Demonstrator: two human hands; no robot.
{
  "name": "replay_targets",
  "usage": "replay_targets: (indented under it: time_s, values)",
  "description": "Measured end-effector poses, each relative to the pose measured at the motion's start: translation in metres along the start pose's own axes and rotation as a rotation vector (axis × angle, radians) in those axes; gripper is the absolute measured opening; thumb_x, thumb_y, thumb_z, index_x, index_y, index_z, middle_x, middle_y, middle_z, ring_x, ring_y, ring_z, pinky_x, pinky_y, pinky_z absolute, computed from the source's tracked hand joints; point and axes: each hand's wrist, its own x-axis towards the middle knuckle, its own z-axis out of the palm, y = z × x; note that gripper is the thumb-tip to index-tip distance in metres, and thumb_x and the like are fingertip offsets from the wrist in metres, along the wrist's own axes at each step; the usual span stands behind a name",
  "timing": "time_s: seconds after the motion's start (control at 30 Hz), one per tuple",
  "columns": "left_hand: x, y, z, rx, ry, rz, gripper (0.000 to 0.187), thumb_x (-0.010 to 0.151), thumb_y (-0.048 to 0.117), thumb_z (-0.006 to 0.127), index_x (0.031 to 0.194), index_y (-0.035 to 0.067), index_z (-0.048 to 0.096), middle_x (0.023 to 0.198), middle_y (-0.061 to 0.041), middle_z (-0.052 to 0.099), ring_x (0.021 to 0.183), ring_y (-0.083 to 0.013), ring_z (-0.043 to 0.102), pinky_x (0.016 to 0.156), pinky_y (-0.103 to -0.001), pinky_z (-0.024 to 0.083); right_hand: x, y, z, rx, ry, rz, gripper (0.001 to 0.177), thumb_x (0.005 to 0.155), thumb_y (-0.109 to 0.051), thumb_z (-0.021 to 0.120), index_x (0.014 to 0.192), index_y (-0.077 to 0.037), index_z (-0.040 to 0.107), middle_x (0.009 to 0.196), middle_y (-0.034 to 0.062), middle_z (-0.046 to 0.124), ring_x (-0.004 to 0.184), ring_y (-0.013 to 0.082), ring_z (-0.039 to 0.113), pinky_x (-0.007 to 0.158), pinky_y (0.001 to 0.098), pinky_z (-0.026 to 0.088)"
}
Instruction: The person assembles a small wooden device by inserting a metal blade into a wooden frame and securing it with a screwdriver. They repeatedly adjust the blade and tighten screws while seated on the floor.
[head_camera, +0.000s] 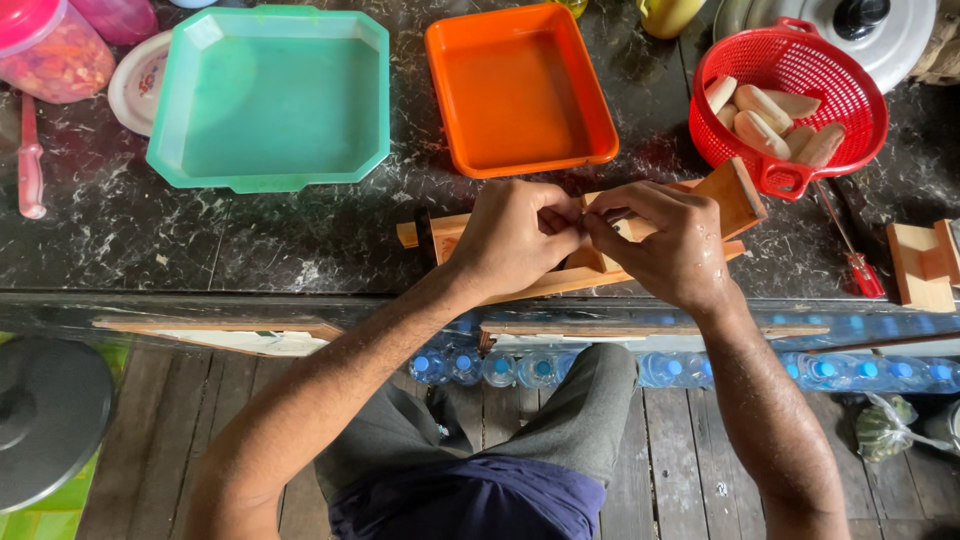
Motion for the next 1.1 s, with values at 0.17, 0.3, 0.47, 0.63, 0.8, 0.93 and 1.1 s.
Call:
replay_targets:
  time_s: [0.17, 0.3, 0.47, 0.63, 0.8, 0.93, 1.1]
  values:
    - [-0.001, -0.003, 0.004, -0.034, 0.008, -0.001, 0.013, 0.084, 0.011, 0.081, 0.091, 0.0, 0.078, 0.081, -0.01, 0.079, 0.072, -0.0127, 0.078, 0.066, -0.026, 0.063, -0.003, 0.002, 0.003, 0.094, 0.021, 0.042, 0.021, 0.091, -0.004, 0.079, 0.111, -0.002, 0.074, 0.104, 0.0089, 0.078, 0.095, 0.0184, 0.077, 0.081, 0.03, 0.062]
    - [0.0, -0.006, 0.005, -0.007, -0.004, 0.003, 0.012, 0.086, 0.011, 0.08, 0.092, 0.0, 0.078, 0.081, -0.009, 0.08, 0.074, -0.0126, 0.078, 0.067, -0.026, 0.063, -0.002, 0.009, 0.003, 0.067, 0.011, -0.086, 0.022, 0.091, -0.002, 0.08, 0.112, -0.004, 0.076, 0.107, 0.0101, 0.078, 0.098, 0.0203, 0.077, 0.084, 0.0316, 0.062]
    - [-0.003, -0.004, 0.005, -0.044, 0.022, 0.038, 0.014, 0.09, 0.01, 0.076, 0.099, 0.001, 0.078, 0.086, -0.01, 0.08, 0.077, -0.0137, 0.079, 0.069, -0.027, 0.063, -0.006, 0.011, 0.005, 0.024, 0.068, -0.061, 0.015, 0.09, -0.001, 0.08, 0.104, 0.0, 0.075, 0.102, 0.0103, 0.077, 0.092, 0.0195, 0.076, 0.078, 0.0302, 0.061]
    - [-0.011, 0.002, 0.01, -0.034, 0.194, 0.089, 0.011, 0.096, 0.01, 0.073, 0.101, 0.0, 0.075, 0.091, -0.01, 0.08, 0.079, -0.0141, 0.079, 0.069, -0.027, 0.063, -0.016, 0.001, 0.003, -0.014, 0.22, 0.011, 0.013, 0.093, 0.0, 0.08, 0.104, 0.001, 0.074, 0.102, 0.0105, 0.077, 0.092, 0.0165, 0.076, 0.082, 0.0303, 0.062]
    - [-0.02, 0.006, 0.019, -0.025, 0.339, 0.19, 0.013, 0.097, 0.005, 0.074, 0.108, 0.0, 0.072, 0.098, -0.012, 0.078, 0.085, -0.0167, 0.079, 0.069, -0.025, 0.065, -0.021, -0.011, 0.015, 0.017, 0.318, 0.041, 0.014, 0.094, 0.0, 0.08, 0.107, 0.0, 0.074, 0.102, 0.0104, 0.077, 0.091, 0.0167, 0.075, 0.083, 0.0289, 0.059]
    - [-0.022, 0.005, 0.026, 0.131, 0.43, 0.275, 0.014, 0.096, 0.002, 0.074, 0.109, 0.001, 0.072, 0.097, -0.012, 0.077, 0.084, -0.0183, 0.079, 0.07, -0.026, 0.066, -0.02, -0.017, 0.024, 0.031, 0.361, 0.056, 0.017, 0.094, -0.001, 0.08, 0.109, 0.002, 0.074, 0.102, 0.0104, 0.077, 0.092, 0.0176, 0.075, 0.085, 0.029, 0.058]
    - [-0.022, -0.001, 0.029, 0.283, 0.507, 0.415, 0.017, 0.096, 0.003, 0.076, 0.112, 0.001, 0.071, 0.1, -0.01, 0.077, 0.09, -0.0195, 0.077, 0.077, -0.029, 0.066, -0.019, -0.023, 0.033, 0.04, 0.419, 0.053, 0.017, 0.095, -0.001, 0.08, 0.111, 0.002, 0.073, 0.102, 0.0104, 0.077, 0.092, 0.0186, 0.075, 0.084, 0.0296, 0.058]
